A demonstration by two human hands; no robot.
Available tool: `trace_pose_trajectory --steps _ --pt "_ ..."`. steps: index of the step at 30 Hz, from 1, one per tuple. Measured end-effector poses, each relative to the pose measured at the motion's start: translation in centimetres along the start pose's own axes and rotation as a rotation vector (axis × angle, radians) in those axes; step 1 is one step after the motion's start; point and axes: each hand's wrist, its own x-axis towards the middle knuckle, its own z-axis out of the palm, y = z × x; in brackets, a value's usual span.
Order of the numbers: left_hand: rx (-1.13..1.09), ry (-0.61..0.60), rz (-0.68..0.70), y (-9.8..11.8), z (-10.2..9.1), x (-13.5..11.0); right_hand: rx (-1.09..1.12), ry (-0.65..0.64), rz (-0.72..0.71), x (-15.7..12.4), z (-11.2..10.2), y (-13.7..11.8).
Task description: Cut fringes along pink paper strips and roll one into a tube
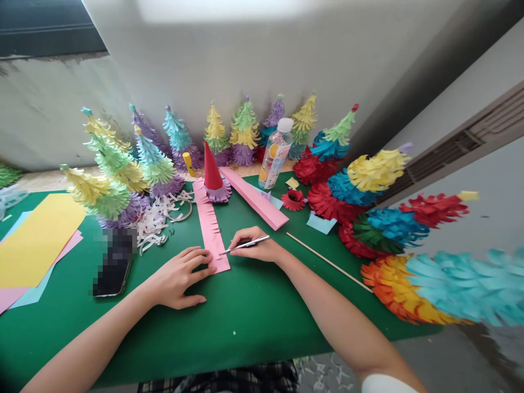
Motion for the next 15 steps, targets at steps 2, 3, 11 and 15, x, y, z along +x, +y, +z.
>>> trace_pose_trajectory --steps 2,3,11,15 --pt "-0.006 -0.006 0.007 -0.03 0.00 -0.06 0.046 0.020 0.018 -0.10 0.02 -0.05" --pt "-0.009 -0.010 0.011 -0.04 0.00 -0.09 0.055 0.010 0.026 -0.13 0.08 -0.06" --pt "-0.012 -0.021 0.007 0.07 -0.09 -0.13 -0.055 -0.092 0.008 0.15 0.84 -0.34" --pt "0.001 -0.031 0.001 0.10 -0.05 -0.14 -0.131 -0.102 -0.037 0.29 0.98 -0.69"
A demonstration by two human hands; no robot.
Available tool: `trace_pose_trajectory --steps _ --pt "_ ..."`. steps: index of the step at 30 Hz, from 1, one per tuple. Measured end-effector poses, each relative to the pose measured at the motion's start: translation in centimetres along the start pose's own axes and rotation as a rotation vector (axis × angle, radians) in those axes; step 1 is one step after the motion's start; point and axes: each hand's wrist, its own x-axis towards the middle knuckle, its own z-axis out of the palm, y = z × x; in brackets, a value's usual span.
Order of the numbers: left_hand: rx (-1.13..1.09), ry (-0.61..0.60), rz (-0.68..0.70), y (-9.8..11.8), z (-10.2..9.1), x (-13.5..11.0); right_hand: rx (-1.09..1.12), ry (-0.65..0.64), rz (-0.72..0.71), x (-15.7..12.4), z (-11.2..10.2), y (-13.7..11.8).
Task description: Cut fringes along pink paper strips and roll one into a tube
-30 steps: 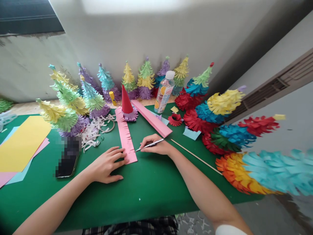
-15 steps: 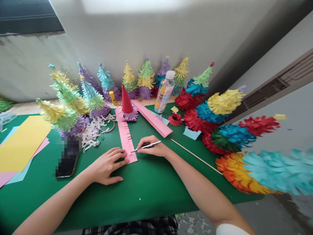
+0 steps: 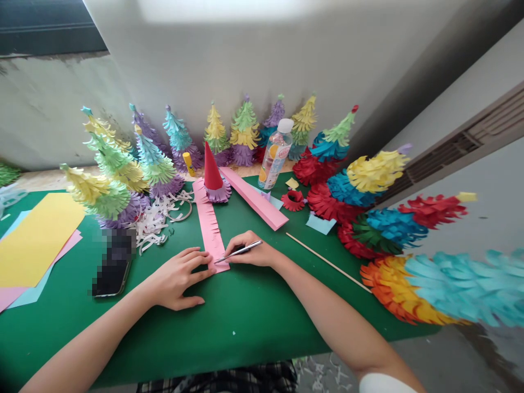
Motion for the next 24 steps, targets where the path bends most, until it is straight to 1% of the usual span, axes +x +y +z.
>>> trace_pose_trajectory --steps 3,6,8,12,14,18,24 --pt "0.006 0.005 -0.007 0.0 0.0 0.1 -0.043 -0.015 -0.048 0.1 -0.1 -0.2" --pt "0.006 0.024 -0.013 0.0 0.0 0.2 -0.065 -0.049 -0.083 -0.2 -0.9 -0.3" --pt "0.005 0.034 -0.013 0.0 0.0 0.3 -0.075 -0.068 -0.064 -0.6 -1.9 -0.3" --pt "0.002 0.038 -0.005 0.1 0.0 0.3 -0.036 -0.045 0.034 -1.7 -3.3 -0.3" --pt "0.005 0.038 -0.005 0.2 0.0 0.3 0.017 -0.017 0.065 -1.9 -3.3 -0.2" --pt "0.008 0.029 -0.010 0.3 0.1 0.1 0.101 0.040 0.075 -1.5 -2.3 0.2" --pt "-0.001 0.030 -0.007 0.3 0.1 0.1 0.022 -0.004 0.039 -0.9 -1.4 0.6"
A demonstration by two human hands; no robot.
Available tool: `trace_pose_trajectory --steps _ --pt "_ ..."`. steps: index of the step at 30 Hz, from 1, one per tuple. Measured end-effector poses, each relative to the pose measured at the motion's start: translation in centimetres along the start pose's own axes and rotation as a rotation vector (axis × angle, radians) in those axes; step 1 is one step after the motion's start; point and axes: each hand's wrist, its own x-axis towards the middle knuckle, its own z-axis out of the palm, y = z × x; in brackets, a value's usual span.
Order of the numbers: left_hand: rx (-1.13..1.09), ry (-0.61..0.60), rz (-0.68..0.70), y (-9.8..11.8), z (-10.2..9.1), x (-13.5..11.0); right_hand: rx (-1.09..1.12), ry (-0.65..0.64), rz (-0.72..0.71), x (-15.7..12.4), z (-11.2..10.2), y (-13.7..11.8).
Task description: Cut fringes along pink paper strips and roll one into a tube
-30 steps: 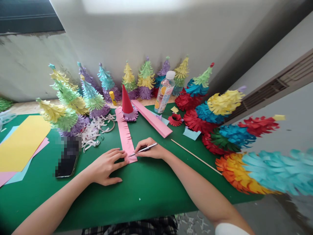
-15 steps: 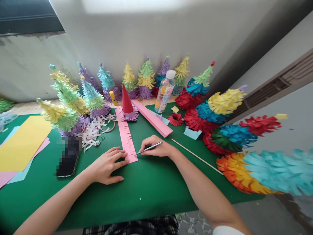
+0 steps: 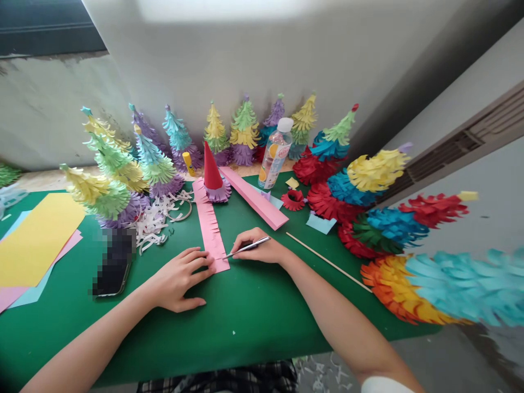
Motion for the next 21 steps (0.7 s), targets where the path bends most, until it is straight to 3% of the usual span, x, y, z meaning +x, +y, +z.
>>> trace_pose_trajectory --steps 7,12,18,21 --pt "-0.010 -0.009 -0.006 0.0 -0.1 0.1 -0.021 0.014 -0.060 0.4 0.9 -0.5" --pt "-0.034 -0.013 0.019 -0.1 -0.3 0.0 0.116 0.103 -0.040 0.1 0.7 -0.6" --pt "-0.055 -0.029 0.017 -0.3 -0.5 -0.1 0.070 -0.027 -0.022 0.3 1.3 -0.3" --pt "-0.057 -0.029 0.014 -0.3 -0.5 -0.1 0.044 -0.033 -0.035 0.4 1.5 -0.4"
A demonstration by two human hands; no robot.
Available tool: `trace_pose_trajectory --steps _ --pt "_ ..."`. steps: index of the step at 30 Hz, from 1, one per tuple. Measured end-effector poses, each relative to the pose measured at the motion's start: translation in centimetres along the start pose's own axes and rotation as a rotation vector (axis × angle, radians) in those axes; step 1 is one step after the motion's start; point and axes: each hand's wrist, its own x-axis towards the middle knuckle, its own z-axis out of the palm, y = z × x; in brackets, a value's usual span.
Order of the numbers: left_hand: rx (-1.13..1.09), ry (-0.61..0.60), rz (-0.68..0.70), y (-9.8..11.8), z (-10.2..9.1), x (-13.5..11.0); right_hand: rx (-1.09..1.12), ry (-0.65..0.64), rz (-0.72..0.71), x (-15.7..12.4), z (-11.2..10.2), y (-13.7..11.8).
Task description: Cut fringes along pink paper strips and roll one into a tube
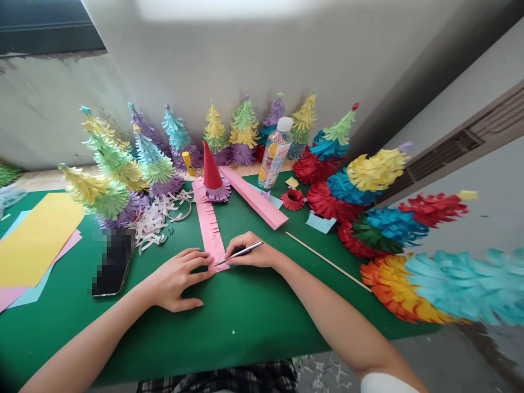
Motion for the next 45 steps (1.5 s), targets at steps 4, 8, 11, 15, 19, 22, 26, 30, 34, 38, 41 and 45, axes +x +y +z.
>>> trace_pose_trajectory --steps 4,8,11,15,19,22,26,30,34,38,41,45 --pt "0.012 0.009 0.006 0.1 0.0 0.2 -0.053 0.013 -0.021 0.1 0.1 -0.4" --pt "0.030 0.021 0.007 0.2 -0.1 0.5 -0.097 -0.008 -0.072 0.5 0.4 -0.8" --pt "0.033 0.024 -0.002 0.3 -0.2 0.6 -0.119 -0.036 -0.090 0.3 -0.1 -0.9" --pt "0.027 0.023 -0.003 0.3 -0.2 0.5 -0.122 -0.020 0.004 -0.9 -2.2 -1.1" --pt "0.022 0.021 0.003 0.2 -0.1 0.4 -0.049 0.029 0.150 -2.0 -4.0 -1.4" --pt "0.016 0.026 -0.001 0.1 0.0 0.3 0.090 0.141 0.187 -1.8 -3.6 -1.5" --pt "0.007 0.024 0.005 0.1 0.1 0.2 0.152 0.139 0.125 -1.1 -1.7 -1.5" --pt "-0.034 0.057 -0.006 0.0 0.3 0.3 0.166 0.108 0.122 -0.5 -0.4 -1.3" --pt "-0.093 0.125 -0.057 -0.1 0.5 0.5 0.303 0.228 0.163 -0.1 0.1 -1.1" --pt "-0.106 0.115 -0.055 -0.2 0.5 0.6 0.620 0.303 0.175 -0.1 0.1 -0.9" --pt "-0.109 0.102 -0.050 -0.2 0.4 0.6 0.839 0.285 0.137 -0.2 -0.3 -1.0" --pt "-0.113 0.103 -0.044 -0.2 0.4 0.5 0.871 0.312 0.149 -0.4 -0.7 -1.1"
